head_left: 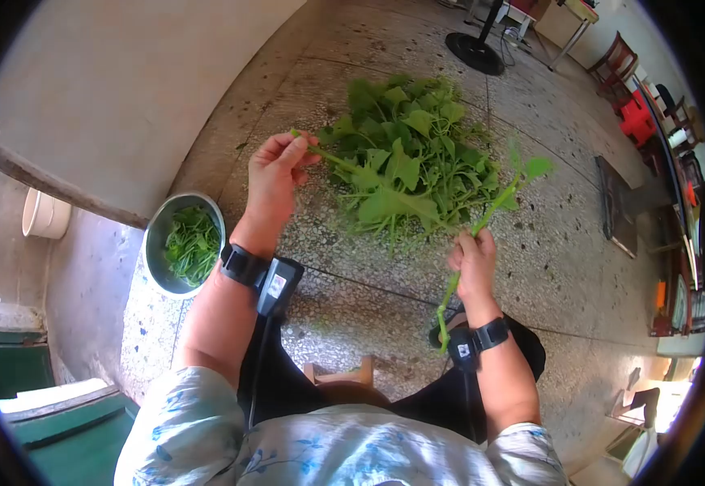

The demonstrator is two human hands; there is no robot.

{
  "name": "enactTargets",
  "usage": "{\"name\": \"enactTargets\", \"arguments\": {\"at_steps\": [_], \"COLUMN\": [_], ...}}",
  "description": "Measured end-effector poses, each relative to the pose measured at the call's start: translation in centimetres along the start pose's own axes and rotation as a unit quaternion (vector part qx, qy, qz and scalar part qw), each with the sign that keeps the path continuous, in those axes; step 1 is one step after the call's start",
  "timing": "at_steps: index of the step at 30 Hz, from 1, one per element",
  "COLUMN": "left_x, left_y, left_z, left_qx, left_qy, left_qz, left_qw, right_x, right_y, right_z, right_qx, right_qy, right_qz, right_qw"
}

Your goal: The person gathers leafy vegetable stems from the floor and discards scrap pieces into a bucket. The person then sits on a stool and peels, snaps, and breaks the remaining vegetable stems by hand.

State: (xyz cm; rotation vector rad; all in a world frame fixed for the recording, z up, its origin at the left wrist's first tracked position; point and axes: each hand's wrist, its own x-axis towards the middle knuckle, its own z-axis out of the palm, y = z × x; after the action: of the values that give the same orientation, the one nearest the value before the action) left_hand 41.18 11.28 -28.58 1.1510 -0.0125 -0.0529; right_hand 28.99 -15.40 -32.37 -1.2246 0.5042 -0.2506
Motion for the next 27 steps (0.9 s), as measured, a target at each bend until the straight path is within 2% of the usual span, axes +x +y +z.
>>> {"name": "enactTargets", "arguments": {"at_steps": [3,8,10,11,13,14,16,18,20,21,23,27], "left_x": [0.5,1.8,2.0,2.2,2.7,2.4,0.9,-1.3,-3.9,-4.4,-5.0,-5.1], "left_y": [0.4,0.5,0.5,0.2,-0.6,-1.1,-2.8,-3.7,-3.6,-3.8,-4.1,-4.0], "left_z": [-1.0,-3.1,-3.4,-3.5,-3.6,-3.0,-0.3,2.6,5.7,6.2,7.1,7.6], "left_qx": [-0.009,-0.035,0.042,0.042,0.171,0.17,0.383,0.451,0.46,0.457,0.423,0.408], "left_qy": [0.019,0.065,0.15,0.149,0.165,0.161,0.012,-0.152,-0.22,-0.225,-0.317,-0.326], "left_qz": [0.002,0.021,0.095,0.094,0.201,0.2,0.238,0.299,0.263,0.262,0.221,0.228], "left_qw": [1.0,0.997,0.983,0.983,0.95,0.951,0.893,0.827,0.819,0.82,0.82,0.822], "right_x": [0.3,0.9,1.1,1.1,1.4,1.5,1.2,-0.5,-1.8,-2.0,-2.6,-2.6], "right_y": [0.2,0.6,0.3,0.2,0.4,0.6,0.2,-1.2,-1.6,-1.3,-1.3,-1.8], "right_z": [-1.5,-3.4,-3.8,-4.0,-4.5,-4.5,-3.7,-0.9,0.6,1.1,2.1,2.8], "right_qx": [-0.009,-0.015,-0.024,-0.033,-0.05,-0.071,-0.091,-0.038,-0.002,0.023,0.045,0.038], "right_qy": [-0.013,0.049,0.077,0.103,0.106,0.082,0.065,0.009,-0.078,-0.121,-0.156,-0.184], "right_qz": [0.018,-0.005,-0.021,-0.038,-0.046,-0.049,-0.054,-0.012,0.016,0.028,0.07,0.074], "right_qw": [1.0,0.999,0.997,0.993,0.992,0.993,0.992,0.999,0.997,0.992,0.984,0.979]}}
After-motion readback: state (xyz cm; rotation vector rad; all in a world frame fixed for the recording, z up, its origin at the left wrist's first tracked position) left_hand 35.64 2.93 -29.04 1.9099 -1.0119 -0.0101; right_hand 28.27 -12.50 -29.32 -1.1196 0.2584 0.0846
